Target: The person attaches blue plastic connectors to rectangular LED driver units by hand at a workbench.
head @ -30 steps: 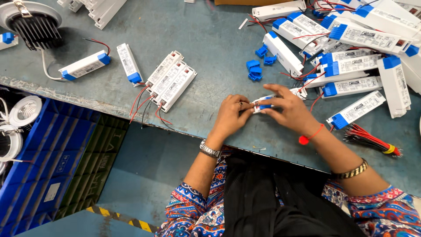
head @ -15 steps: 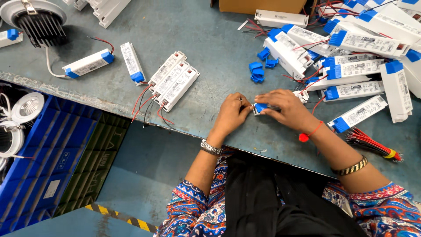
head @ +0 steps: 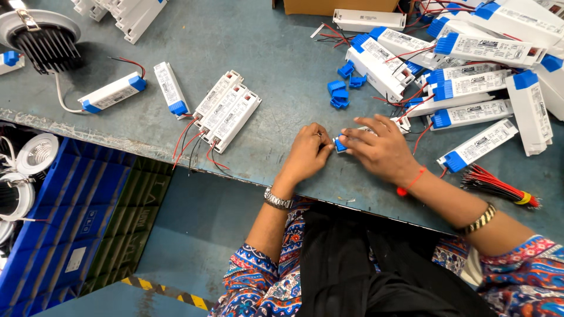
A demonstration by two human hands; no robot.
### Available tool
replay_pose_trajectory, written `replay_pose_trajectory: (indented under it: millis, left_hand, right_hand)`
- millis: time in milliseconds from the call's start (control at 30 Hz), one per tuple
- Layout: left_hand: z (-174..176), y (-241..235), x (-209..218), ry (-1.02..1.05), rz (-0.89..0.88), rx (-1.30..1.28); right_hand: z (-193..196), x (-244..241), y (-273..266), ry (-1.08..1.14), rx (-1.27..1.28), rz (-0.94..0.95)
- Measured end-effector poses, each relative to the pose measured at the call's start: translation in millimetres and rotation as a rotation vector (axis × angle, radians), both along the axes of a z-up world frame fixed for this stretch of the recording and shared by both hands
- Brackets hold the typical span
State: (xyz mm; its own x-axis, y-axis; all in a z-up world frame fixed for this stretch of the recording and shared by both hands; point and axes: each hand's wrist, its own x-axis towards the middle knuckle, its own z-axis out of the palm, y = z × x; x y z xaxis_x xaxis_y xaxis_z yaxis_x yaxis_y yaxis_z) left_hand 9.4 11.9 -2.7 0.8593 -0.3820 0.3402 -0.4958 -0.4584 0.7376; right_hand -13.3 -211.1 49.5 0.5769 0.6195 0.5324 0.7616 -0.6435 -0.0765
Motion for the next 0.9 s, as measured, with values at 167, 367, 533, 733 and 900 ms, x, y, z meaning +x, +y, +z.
replay_pose_trajectory:
  millis: [167,367,533,733,900]
  left_hand:
    - [7,-4,-3,-0.054,-0.015,0.133]
    - [15,-5,-4,0.022,-0.029,0.166]
    - [12,-4,-1,0.087,-0.028,0.136]
    - [9,-4,5,0.105,-0.034,0.074]
    - [5,-3,2,0.125,-0.018,0.065]
  right_hand:
    - [17,-6,10,-0.070,-0.175,-0.135]
    - [28,41,13,0.553,-0.342,-0.126]
    - [32,63,34,0.566,-0.522,-0.174]
    - [25,55,23,0.634,-0.340,-0.192]
    - [13,14,3,0.521,-0.155,-0.182]
